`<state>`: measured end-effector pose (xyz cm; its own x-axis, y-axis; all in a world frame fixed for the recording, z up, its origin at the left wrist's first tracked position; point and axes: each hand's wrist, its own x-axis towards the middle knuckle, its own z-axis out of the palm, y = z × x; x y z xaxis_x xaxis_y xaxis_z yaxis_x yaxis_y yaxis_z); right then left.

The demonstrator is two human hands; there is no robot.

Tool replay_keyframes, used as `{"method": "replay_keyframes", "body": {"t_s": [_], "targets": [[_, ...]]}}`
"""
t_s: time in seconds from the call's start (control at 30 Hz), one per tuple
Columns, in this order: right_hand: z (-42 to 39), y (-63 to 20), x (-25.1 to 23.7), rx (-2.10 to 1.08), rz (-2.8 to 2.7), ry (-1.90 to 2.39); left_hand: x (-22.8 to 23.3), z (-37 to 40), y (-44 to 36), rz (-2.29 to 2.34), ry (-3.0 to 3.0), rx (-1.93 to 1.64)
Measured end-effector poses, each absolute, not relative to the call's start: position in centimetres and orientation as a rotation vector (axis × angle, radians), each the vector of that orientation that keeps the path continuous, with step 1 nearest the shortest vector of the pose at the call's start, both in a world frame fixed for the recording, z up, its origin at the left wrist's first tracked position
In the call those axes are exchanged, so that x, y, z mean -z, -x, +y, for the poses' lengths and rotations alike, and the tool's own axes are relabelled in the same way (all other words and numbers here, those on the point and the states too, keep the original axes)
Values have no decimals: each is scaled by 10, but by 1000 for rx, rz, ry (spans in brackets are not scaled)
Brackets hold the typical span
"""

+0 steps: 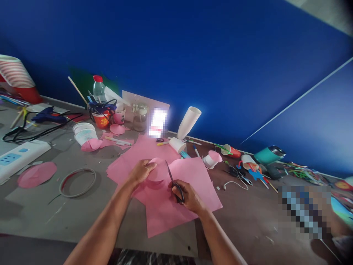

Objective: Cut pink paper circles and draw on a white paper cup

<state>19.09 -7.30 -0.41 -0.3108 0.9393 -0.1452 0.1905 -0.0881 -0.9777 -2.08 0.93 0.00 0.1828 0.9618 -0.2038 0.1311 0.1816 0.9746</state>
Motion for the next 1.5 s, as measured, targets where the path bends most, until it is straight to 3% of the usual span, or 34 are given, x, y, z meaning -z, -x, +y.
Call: {"method": "replay_keyframes", "body": {"t_s": [0.53, 1.5], "targets": [[-74, -199, 5, -1431, -1653, 1243, -14, 8, 31, 1117, -1276, -758], [-72, -197, -5, -1476, -1604, 1321, 5, 11, 30, 939, -1157, -669]]}}
